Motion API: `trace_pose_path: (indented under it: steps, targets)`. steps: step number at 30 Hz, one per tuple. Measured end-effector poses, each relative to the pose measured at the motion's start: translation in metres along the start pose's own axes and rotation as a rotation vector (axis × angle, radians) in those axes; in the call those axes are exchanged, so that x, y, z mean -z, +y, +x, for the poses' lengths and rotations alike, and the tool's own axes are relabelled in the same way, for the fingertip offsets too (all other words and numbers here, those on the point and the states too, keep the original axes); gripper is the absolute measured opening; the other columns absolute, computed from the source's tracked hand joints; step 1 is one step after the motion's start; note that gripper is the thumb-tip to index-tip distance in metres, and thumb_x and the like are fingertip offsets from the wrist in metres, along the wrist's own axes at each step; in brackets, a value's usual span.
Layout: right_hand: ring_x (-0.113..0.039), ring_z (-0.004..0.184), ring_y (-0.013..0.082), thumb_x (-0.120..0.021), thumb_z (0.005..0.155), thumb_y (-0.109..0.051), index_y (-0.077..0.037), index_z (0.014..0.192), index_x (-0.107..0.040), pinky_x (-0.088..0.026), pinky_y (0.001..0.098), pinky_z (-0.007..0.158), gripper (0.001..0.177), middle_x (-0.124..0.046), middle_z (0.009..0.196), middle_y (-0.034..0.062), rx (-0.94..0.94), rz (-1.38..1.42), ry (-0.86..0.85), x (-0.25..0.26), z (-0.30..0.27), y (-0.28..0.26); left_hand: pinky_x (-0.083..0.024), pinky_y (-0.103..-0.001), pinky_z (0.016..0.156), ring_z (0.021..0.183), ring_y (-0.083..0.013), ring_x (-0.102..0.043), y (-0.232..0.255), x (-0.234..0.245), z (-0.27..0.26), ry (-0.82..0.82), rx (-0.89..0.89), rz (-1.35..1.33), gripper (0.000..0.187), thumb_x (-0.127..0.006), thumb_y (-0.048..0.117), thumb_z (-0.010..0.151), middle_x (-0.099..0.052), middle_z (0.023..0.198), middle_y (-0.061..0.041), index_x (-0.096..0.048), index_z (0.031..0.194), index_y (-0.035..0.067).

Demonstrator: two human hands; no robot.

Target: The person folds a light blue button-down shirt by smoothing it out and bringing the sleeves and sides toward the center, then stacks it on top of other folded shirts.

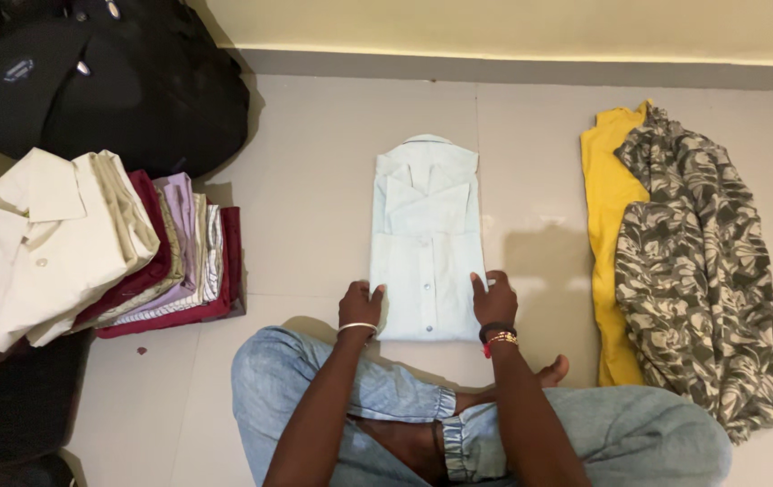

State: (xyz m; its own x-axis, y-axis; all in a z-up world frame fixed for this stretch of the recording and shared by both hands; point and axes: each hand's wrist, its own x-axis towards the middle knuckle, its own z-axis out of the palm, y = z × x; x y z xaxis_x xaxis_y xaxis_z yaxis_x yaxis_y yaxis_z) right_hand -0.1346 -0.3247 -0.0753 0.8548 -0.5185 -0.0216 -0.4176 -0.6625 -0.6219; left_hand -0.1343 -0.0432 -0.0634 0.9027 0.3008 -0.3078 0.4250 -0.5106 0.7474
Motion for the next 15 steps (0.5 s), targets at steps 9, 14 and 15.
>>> trace_pose_path:
  steps: [9, 14, 15]
  targets:
    - [-0.071, 0.075, 0.0346, -0.072, 0.097, -0.041, -0.006, 0.093, -0.074, -0.056, 0.0445, 0.075, 0.036, -0.071, 0.076, 0.0158, 0.006, 0.186, -0.074, -0.016, 0.014, 0.031, -0.058, -0.044, 0.083, 0.089, -0.0343, -0.074, -0.009, -0.011, 0.026, 0.065, -0.040, -0.105, 0.039, -0.072, 0.042, 0.093, -0.078, 0.096, -0.017, -0.074, 0.103, 0.004]
    - [-0.070, 0.088, 0.0388, -0.070, 0.092, -0.042, -0.007, 0.120, -0.065, -0.054, 0.0515, 0.077, 0.045, -0.074, 0.078, 0.0160, -0.007, -0.110, -0.032, 0.009, -0.006, -0.011, -0.056, -0.049, 0.084, 0.097, -0.0370, -0.070, 0.022, 0.006, -0.007, 0.072, 0.000, 0.295, 0.048, -0.078, 0.045, 0.086, -0.073, 0.107, -0.019, -0.068, 0.109, 0.004]
    - [-0.069, 0.091, 0.0404, -0.074, 0.085, -0.045, -0.005, 0.117, -0.066, -0.054, 0.0518, 0.075, 0.052, -0.073, 0.087, 0.0192, 0.004, -0.189, -0.001, 0.014, -0.016, -0.016, -0.056, -0.050, 0.085, 0.099, -0.0381, -0.069, 0.026, 0.010, -0.016, 0.054, 0.048, 0.317, 0.054, -0.080, 0.046, 0.083, -0.072, 0.110, -0.021, -0.066, 0.112, 0.003]
